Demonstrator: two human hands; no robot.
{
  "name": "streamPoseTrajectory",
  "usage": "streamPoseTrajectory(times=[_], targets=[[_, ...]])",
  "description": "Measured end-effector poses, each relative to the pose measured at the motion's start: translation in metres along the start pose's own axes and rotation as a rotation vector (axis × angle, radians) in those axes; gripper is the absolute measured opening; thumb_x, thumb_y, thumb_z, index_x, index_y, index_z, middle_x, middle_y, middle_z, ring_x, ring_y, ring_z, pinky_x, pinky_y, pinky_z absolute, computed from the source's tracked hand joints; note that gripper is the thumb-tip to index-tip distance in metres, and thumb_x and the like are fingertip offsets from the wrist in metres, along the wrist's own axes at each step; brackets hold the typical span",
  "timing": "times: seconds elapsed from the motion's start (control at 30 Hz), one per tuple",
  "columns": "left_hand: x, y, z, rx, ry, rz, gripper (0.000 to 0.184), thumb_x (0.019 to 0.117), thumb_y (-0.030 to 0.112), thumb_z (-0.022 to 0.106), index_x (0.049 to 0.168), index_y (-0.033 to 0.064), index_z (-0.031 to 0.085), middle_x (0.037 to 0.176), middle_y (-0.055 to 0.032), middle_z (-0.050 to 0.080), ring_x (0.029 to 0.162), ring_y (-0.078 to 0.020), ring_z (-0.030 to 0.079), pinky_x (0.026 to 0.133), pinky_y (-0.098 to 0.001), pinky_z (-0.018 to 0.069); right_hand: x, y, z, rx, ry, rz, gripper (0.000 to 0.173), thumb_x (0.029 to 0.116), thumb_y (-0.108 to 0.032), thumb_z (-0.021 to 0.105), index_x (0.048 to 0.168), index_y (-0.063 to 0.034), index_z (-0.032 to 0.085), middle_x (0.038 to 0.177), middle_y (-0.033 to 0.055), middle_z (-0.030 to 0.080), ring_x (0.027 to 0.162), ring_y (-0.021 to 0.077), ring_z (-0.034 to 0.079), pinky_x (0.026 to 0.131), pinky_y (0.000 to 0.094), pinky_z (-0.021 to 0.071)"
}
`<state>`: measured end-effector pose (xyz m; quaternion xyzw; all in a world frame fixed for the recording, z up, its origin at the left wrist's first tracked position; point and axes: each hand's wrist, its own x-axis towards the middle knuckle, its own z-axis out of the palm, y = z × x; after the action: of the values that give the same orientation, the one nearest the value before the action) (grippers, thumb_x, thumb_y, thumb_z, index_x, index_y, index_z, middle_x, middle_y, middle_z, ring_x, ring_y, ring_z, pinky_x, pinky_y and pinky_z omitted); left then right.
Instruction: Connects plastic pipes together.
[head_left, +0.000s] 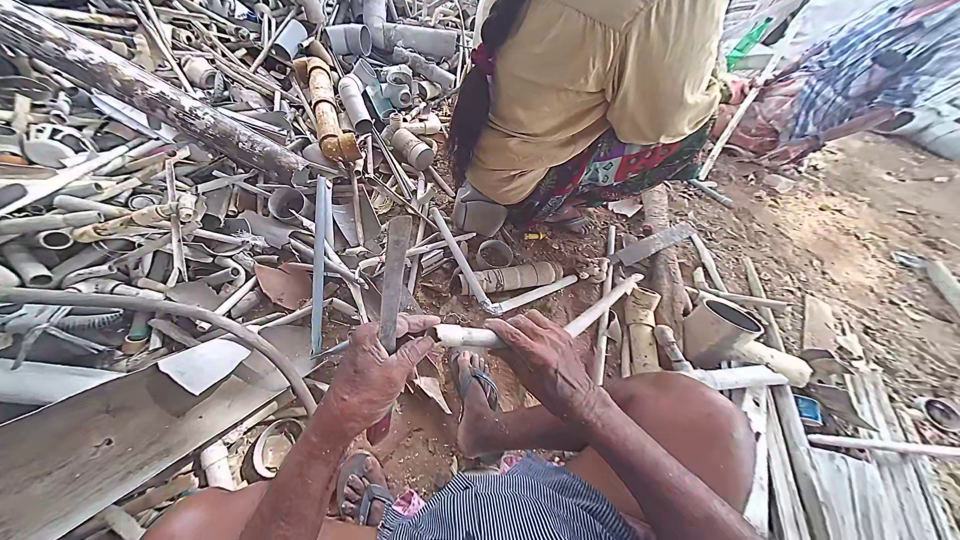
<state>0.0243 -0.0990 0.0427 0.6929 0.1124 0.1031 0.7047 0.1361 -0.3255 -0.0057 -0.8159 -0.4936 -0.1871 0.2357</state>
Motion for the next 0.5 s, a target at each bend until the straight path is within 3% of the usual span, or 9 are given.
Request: streamPoseTrajectory(times=[0.13, 0.23, 0.4, 0.5], targets=[[0.009, -0.031, -0.006, 0.19, 0.052, -0.027, 0.019, 0.0914, -0.003, 0.062, 0.109, -0.0014, 0.069, 0.096, 0.0022, 0.074, 0.058, 0.0049, 0.057, 0.054, -0.0125, 0.0491, -0.004, -0.004, 0.018, 0.009, -0.151, 0.05, 0.026, 0.095, -0.014, 0.065, 0.12, -0.0113, 0.072, 0.087, 0.0117, 0.072, 0.08, 0.0324, 0.07, 0.068, 0.044, 0.0568], [0.014, -0.057, -0.001, 0.347, 0.019, -0.112, 0.021, 0.0942, 0.0, 0.06, 0.113, -0.0042, 0.067, 0.091, -0.0019, 0.07, 0.056, 0.0032, 0.054, 0.052, -0.0144, 0.0466, -0.014, 0.002, 0.034, 0.048, -0.325, 0.145, 0.028, 0.0997, -0.009, 0.059, 0.126, -0.01, 0.069, 0.093, 0.0176, 0.071, 0.09, 0.038, 0.07, 0.075, 0.05, 0.0558], [0.012, -0.091, 0.002, 0.26, -0.03, -0.217, 0.021, 0.0916, -0.001, 0.057, 0.111, -0.0012, 0.065, 0.079, 0.0037, 0.066, 0.051, 0.0021, 0.053, 0.047, -0.0136, 0.0453, -0.02, -0.002, 0.058, 0.112, -0.518, 0.236, 0.029, 0.1027, -0.005, 0.05, 0.128, -0.0034, 0.065, 0.104, 0.0227, 0.07, 0.1, 0.0434, 0.068, 0.082, 0.0564, 0.052], [0.013, -0.105, 0.005, 0.207, -0.025, -0.24, 0.02, 0.0929, -0.001, 0.057, 0.111, -0.0013, 0.066, 0.078, 0.0038, 0.067, 0.05, 0.0022, 0.053, 0.046, -0.0132, 0.0449, -0.019, -0.007, 0.065, 0.133, -0.538, 0.239, 0.03, 0.1031, -0.006, 0.05, 0.128, -0.0023, 0.065, 0.105, 0.0234, 0.07, 0.101, 0.0437, 0.067, 0.083, 0.0566, 0.0518]])
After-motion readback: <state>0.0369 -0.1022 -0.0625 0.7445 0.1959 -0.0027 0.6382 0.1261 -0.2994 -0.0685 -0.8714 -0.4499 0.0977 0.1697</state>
